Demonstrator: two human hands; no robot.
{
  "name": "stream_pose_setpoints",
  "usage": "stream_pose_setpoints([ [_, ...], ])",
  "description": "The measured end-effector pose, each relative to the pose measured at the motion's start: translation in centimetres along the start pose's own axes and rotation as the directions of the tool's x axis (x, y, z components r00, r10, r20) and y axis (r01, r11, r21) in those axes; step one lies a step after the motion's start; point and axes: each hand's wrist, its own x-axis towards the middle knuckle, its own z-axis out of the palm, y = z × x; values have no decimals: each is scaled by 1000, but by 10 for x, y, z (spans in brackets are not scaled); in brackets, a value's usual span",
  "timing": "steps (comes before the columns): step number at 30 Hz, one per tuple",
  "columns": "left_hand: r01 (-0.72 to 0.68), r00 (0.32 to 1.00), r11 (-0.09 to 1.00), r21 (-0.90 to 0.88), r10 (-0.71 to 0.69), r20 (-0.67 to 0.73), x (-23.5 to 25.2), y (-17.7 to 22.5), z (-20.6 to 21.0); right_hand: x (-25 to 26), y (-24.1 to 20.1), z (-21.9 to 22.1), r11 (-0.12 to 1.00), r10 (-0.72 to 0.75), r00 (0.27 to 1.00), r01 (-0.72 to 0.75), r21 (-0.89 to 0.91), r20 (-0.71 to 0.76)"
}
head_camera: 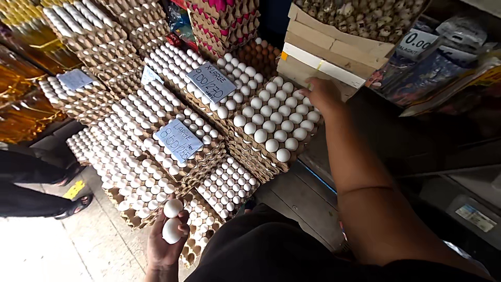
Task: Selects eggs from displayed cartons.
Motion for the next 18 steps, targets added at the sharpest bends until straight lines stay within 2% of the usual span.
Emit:
stream_pose_setpoints([
  [2,2,1000,1000,-22,-2,5,3,-2,0,28,-25,14,987,-159,985,161,-25,69],
  [4,-7,1000,999,-35,7,14,5,-4,4,56,-42,28,958,-259,951,275,-82,169],
  [8,-39,999,999,-17,39,3,9,-11,8,98,-59,41,896,-290,869,394,-206,402],
  [10,-27,999,999,-28,27,20,12,-15,5,114,-63,41,860,-304,835,448,-245,459],
  [14,0,1000,1000,-11,0,31,26,-23,5,122,-64,37,832,-357,811,502,-237,463],
  [16,20,998,1000,-1,-20,64,35,-27,8,126,-53,36,865,-397,817,486,-129,419],
  [18,39,996,999,5,-39,84,45,-31,12,128,-39,30,913,-394,847,406,45,356],
])
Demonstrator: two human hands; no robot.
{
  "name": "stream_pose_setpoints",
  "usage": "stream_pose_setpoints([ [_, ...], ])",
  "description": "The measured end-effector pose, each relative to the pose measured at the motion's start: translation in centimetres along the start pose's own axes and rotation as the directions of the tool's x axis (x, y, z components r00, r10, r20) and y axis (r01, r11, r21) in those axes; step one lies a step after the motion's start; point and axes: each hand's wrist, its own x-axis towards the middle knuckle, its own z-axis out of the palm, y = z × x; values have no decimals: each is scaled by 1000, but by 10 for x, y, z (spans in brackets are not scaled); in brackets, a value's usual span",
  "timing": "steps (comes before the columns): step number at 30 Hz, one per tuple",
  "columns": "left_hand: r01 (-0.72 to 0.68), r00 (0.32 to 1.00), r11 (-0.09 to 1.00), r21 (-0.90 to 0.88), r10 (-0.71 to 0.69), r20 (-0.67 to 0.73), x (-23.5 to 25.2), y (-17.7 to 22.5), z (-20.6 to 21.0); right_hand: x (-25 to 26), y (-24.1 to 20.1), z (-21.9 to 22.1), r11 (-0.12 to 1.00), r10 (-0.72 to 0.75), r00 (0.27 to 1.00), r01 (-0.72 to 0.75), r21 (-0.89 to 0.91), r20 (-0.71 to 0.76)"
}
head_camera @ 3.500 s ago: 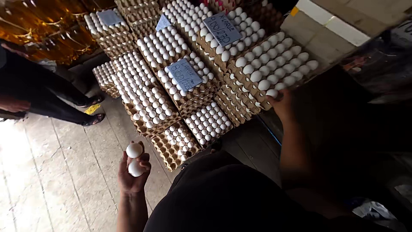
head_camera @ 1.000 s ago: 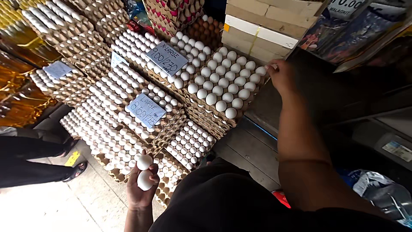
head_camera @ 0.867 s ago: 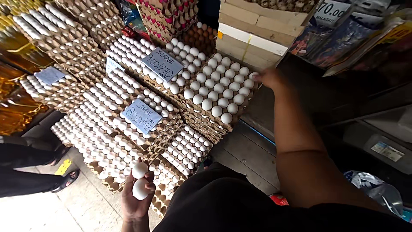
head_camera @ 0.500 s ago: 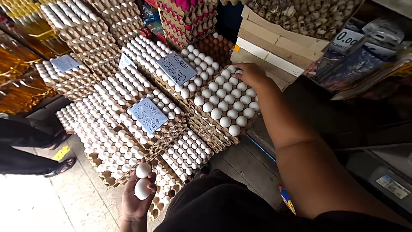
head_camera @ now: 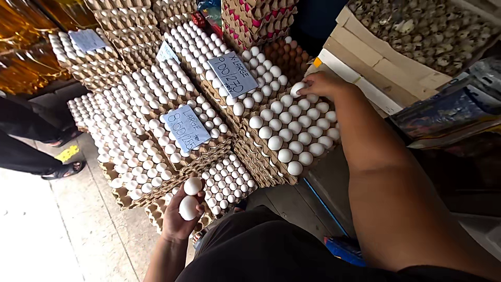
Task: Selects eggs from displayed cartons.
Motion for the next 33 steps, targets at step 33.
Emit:
stream_pose_setpoints([
  [33,160,986,987,21,-159,-48,64,-44,45,-163,-173,84,904,-426,903,422,64,59],
])
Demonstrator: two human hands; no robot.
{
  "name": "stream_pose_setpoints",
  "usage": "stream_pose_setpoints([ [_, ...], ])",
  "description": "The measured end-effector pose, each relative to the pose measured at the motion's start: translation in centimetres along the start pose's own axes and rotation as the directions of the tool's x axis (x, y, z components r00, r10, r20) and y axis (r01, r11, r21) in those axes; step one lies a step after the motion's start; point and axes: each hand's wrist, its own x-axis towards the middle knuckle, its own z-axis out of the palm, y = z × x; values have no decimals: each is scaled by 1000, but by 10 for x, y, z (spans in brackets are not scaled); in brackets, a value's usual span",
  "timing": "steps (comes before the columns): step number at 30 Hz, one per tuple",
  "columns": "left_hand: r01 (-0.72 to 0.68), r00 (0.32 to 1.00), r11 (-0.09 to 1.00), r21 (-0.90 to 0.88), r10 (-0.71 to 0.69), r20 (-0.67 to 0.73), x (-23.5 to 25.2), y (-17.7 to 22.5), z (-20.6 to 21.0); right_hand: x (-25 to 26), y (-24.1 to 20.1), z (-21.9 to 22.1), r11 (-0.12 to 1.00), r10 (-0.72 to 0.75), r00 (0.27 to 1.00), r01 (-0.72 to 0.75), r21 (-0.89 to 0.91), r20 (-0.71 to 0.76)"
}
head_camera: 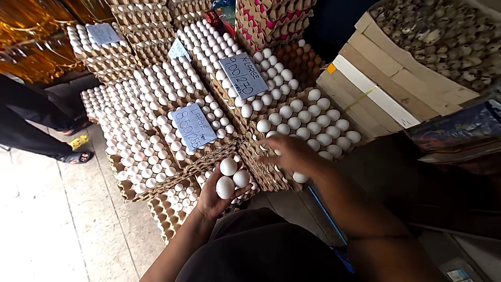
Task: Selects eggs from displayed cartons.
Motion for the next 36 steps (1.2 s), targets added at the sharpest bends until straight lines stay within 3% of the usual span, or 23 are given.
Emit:
stream_pose_setpoints([
  [3,-27,1000,1000,-7,27,-8,-3,2,-2,24,39,-14,984,97,983,-118,-131,-156],
  [8,-57,998,998,-11,56,-31,-3,3,-3,62,41,-2,902,296,955,-290,-321,-30],
  [12,-66,997,997,38,68,-46,-7,5,2,73,42,4,895,294,956,-277,-350,-6],
  [17,-83,996,996,19,83,-34,-11,8,-4,80,62,-7,944,274,961,-263,-200,29],
  [21,-85,996,996,21,86,-27,-14,10,-5,80,88,-15,960,249,968,-246,136,-7],
  [25,-93,995,995,48,94,-30,-18,12,-1,62,71,-27,812,199,978,-198,549,59],
  [27,-92,995,994,60,94,-20,-18,13,1,52,50,-26,741,148,985,-172,649,93],
  [32,-78,997,993,93,78,2,-22,13,0,36,-7,2,908,115,992,-124,401,47],
  [36,-106,994,980,167,108,-2,-32,14,5,30,-42,18,968,143,985,-160,193,99],
])
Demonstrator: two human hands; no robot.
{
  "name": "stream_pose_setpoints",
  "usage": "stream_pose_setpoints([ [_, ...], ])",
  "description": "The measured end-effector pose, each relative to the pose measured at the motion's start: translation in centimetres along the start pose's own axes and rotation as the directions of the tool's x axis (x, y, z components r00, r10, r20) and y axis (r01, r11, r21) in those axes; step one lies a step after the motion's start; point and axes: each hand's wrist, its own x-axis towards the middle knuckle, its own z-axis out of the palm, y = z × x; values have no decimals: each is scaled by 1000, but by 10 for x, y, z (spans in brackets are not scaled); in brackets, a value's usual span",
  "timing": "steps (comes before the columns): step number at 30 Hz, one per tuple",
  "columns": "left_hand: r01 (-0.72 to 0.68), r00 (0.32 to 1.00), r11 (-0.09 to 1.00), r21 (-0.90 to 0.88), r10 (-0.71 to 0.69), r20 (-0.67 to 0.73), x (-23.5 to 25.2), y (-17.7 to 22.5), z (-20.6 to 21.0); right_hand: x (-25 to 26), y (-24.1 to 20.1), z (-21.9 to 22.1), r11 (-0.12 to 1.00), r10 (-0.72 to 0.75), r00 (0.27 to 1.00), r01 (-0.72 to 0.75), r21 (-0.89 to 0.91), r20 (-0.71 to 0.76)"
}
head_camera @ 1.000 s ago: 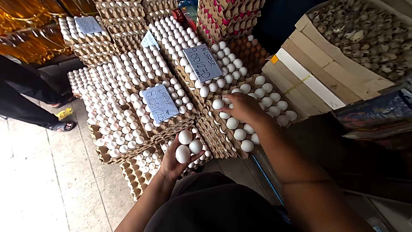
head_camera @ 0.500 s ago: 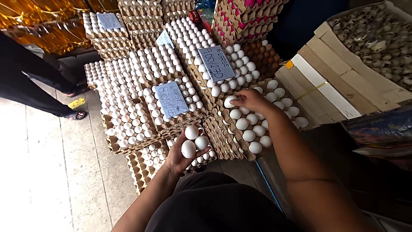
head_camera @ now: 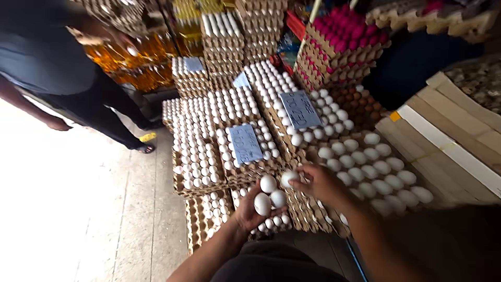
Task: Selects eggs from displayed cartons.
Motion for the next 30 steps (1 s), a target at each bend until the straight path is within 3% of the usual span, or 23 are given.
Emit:
stream_pose_setpoints([
  [4,-15,1000,1000,4,15,-17,-11,3,-2,-6,-21,14,998,-11,1000,10,-62,-17],
  [11,-41,996,999,-13,42,80,-40,10,-17,-9,-45,43,996,-54,998,51,-72,-42],
  [30,-136,980,989,-51,142,142,-140,41,-68,-2,-131,115,974,-213,969,221,-54,124],
])
